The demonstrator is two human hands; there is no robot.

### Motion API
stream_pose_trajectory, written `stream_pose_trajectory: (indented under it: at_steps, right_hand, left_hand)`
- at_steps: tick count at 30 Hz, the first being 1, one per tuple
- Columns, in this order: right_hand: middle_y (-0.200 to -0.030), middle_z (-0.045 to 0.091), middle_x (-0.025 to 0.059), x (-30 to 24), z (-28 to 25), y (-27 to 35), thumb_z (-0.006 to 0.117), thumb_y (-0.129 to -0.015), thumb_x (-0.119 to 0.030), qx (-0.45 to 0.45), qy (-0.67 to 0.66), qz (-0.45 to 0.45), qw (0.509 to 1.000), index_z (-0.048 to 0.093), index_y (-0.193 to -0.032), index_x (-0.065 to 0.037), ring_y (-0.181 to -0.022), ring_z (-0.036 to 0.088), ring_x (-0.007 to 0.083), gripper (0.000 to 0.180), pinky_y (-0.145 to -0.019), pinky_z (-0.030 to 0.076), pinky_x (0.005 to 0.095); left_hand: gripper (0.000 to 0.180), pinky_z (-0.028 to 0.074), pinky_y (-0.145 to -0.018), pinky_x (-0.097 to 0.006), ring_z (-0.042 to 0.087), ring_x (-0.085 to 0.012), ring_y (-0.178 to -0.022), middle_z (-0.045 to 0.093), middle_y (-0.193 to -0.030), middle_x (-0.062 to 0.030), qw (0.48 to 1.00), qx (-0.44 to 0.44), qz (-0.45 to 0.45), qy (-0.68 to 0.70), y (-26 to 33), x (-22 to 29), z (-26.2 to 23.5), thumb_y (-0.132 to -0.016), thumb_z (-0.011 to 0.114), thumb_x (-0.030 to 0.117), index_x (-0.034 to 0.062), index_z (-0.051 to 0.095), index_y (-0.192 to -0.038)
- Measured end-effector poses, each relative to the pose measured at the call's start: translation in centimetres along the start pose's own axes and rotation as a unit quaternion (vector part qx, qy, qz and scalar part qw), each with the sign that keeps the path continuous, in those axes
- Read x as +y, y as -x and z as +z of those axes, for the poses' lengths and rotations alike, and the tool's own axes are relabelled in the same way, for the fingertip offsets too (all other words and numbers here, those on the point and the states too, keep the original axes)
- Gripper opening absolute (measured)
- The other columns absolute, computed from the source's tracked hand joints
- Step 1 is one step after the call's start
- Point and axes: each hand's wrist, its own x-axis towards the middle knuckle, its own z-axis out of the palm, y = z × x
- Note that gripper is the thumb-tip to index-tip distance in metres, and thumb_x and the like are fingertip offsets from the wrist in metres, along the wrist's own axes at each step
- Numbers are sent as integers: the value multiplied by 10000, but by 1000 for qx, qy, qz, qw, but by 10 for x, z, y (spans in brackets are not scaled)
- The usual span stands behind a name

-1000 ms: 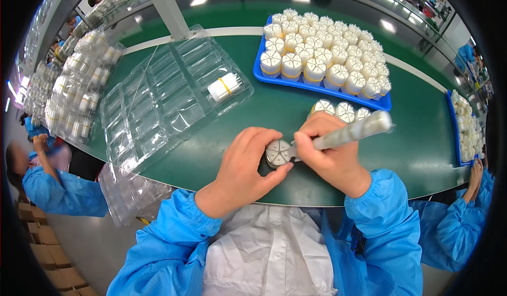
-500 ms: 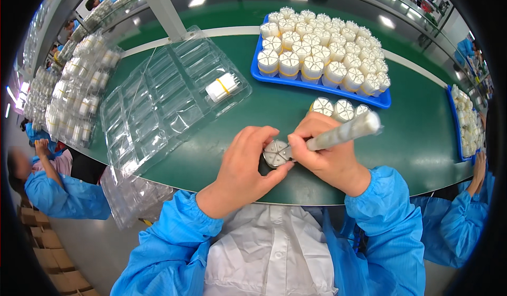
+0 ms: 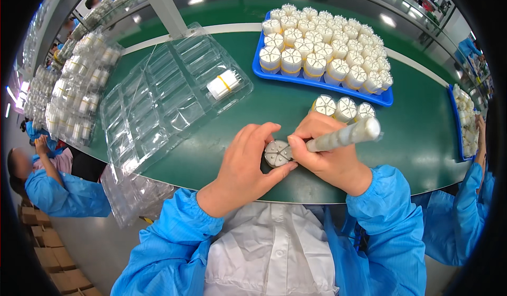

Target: The person inserts a white wick into the center of small white cylindrical candles using a handheld tool. They place the finished candles into a clear plastic packaging tray. The person works at a green table in a factory setting, handling items one at a time.

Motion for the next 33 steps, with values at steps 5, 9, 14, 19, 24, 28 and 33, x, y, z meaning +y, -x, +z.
stream_pose_trajectory:
  at_steps: [5, 9, 14, 19, 24, 28, 33]
  right_hand:
    - [-742, 612, 73, -2, -5, -4, 745, -861, -62, 21, -16, -9, 1000, 662, -773, -18, -639, 584, 200, 128, -554, 439, 342]
    - [-742, 610, 70, 1, -1, -1, 748, -860, -63, 11, -6, 5, 1000, 659, -789, -24, -635, 585, 202, 120, -548, 438, 341]
    - [-748, 625, 79, 0, -2, -2, 742, -857, -51, -14, 32, -9, 999, 659, -812, -31, -629, 592, 206, 96, -549, 451, 347]
    - [-738, 621, 81, -7, -11, -6, 748, -832, -33, 38, 42, -67, 996, 655, -802, -32, -599, 603, 224, 98, -526, 461, 341]
    - [-743, 618, 69, -12, -1, -2, 772, -812, -33, -15, 74, -104, 992, 649, -794, -44, -585, 609, 223, 125, -509, 464, 327]
    - [-745, 614, 68, -10, -1, -3, 778, -809, -34, -7, 72, -112, 991, 641, -798, -43, -592, 614, 223, 138, -505, 464, 327]
    - [-750, 599, 69, -3, 0, 1, 780, -793, -32, -5, 96, -140, 985, 633, -807, -46, -597, 616, 231, 148, -503, 476, 339]
  left_hand:
    - [712, 541, -894, -374, 664, -270, -1020, 645, -1195, -161, 997, 16, 41, 65, 3, -4, 2, -728, 837, 57, 4, 502, -1354]
    - [706, 544, -914, -385, 667, -279, -1043, 645, -1184, -159, 996, 11, 53, 70, 0, -2, 1, -740, 833, 64, 4, 497, -1358]
    - [668, 539, -933, -371, 660, -264, -1067, 626, -1192, -147, 990, -40, -74, 113, 5, 0, -4, -763, 820, 56, 8, 504, -1349]
    - [596, 530, -938, -355, 642, -237, -1080, 610, -1228, -123, 998, 5, -41, 56, -8, -7, -33, -797, 802, 46, 30, 539, -1331]
    - [490, 496, -971, -442, 612, -402, -1168, 612, -1294, -229, 967, 104, 10, -232, -60, -52, -86, -928, 661, 77, 20, 516, -1392]
    - [489, 478, -983, -473, 597, -409, -1177, 623, -1265, -234, 947, 48, -58, -312, -84, -89, -97, -948, 638, 129, 20, 496, -1403]
    - [365, 498, -910, -455, 621, -380, -1075, 652, -1124, -190, 944, 141, 8, -298, -87, -87, -73, -930, 658, 104, 13, 573, -1274]
